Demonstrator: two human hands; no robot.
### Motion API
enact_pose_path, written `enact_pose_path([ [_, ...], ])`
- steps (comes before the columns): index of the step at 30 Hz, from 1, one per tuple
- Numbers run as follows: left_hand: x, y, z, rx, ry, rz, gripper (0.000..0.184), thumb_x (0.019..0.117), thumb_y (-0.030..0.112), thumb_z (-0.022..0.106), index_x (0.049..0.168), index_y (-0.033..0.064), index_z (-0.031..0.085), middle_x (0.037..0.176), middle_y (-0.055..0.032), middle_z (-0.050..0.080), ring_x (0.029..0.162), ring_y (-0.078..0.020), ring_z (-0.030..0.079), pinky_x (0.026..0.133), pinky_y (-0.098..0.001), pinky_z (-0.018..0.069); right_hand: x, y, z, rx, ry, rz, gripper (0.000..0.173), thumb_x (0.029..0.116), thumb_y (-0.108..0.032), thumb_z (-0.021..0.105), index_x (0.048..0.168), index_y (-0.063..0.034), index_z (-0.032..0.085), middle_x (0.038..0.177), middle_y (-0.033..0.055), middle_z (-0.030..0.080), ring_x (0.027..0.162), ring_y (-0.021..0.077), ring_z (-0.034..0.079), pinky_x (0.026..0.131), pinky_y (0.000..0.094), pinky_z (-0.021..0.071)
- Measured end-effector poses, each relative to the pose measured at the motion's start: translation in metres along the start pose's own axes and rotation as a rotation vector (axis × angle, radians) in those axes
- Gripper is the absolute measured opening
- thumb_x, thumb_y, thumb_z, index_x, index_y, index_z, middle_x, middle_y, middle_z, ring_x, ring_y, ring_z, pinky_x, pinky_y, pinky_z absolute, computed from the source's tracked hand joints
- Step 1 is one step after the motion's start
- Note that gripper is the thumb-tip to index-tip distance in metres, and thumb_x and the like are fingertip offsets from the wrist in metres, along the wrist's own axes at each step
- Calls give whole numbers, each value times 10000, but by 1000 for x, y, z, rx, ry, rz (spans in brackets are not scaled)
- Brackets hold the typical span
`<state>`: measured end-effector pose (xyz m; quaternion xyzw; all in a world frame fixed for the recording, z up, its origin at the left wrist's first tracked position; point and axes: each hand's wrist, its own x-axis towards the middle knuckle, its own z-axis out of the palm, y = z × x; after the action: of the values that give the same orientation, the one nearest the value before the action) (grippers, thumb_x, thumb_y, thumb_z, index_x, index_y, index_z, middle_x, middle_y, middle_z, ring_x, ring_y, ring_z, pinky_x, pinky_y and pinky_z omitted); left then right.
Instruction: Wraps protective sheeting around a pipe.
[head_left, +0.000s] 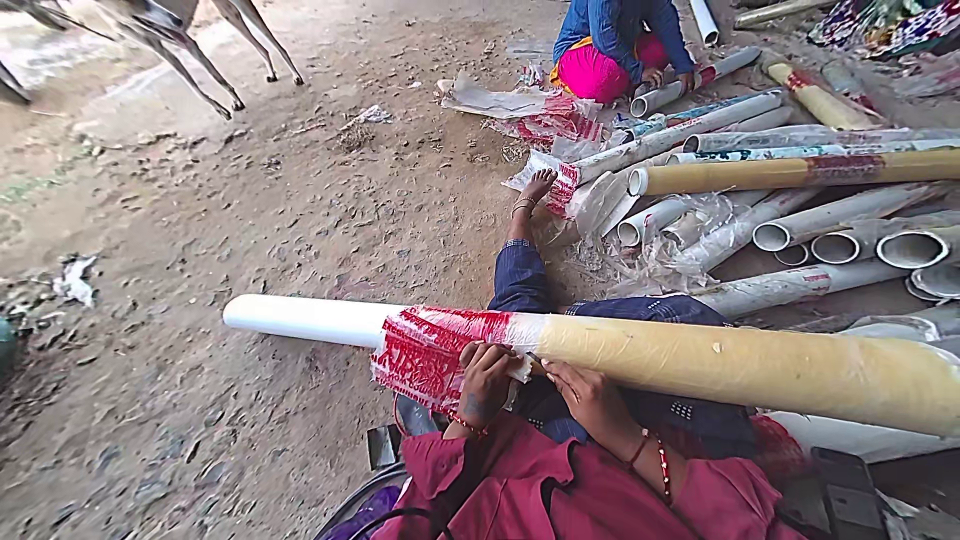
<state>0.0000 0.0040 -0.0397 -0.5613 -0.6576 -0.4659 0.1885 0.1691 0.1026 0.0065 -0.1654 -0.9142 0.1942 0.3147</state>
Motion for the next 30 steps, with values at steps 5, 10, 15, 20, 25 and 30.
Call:
enact_pose_path([
  [5, 2, 0, -1, 21, -4, 8, 185, 897, 148, 605, 791, 144, 756, 816, -43, 744, 859, -196, 684, 949, -371, 396, 3, -5, 1, 43, -30, 58, 192, 925, -59, 607, 992, 18, 770, 755, 125, 748, 613, 219, 725, 569, 315, 581],
  [10, 5, 2, -3, 12, -49, -3, 159, 877, 127, 619, 799, 128, 758, 829, -56, 750, 843, -218, 693, 922, -403, 418, 4, -5, -3, 85, -65, 85, 185, 930, -40, 612, 1009, 29, 764, 791, 136, 756, 641, 223, 732, 612, 314, 593],
  [15, 4, 1, -5, 20, -64, -7, 159, 875, 124, 619, 806, 129, 762, 834, -55, 752, 844, -216, 694, 923, -406, 417, 2, -6, 0, 92, -53, 80, 179, 920, -36, 615, 991, 39, 761, 801, 148, 760, 654, 219, 740, 618, 300, 594],
  [20, 3, 0, -2, 26, -45, 7, 161, 872, 123, 618, 799, 132, 761, 831, -60, 751, 844, -225, 690, 920, -401, 419, 7, -6, 4, 88, -55, 64, 182, 930, -36, 605, 992, 42, 757, 792, 153, 755, 668, 235, 747, 623, 314, 598],
  [25, -1, 1, -2, 34, -27, 1, 179, 886, 128, 610, 800, 133, 766, 827, -55, 753, 849, -212, 693, 933, -392, 417, 0, -2, 2, 139, -56, 64, 183, 923, -33, 611, 996, 44, 760, 850, 152, 772, 693, 214, 751, 656, 284, 600],
  [30, 1, 1, 0, 36, -15, 7, 170, 886, 128, 607, 802, 136, 754, 826, -56, 744, 859, -215, 686, 933, -393, 405, 9, -7, 9, 119, -44, 82, 172, 919, -19, 609, 979, 55, 752, 790, 160, 754, 644, 239, 739, 597, 320, 592],
])
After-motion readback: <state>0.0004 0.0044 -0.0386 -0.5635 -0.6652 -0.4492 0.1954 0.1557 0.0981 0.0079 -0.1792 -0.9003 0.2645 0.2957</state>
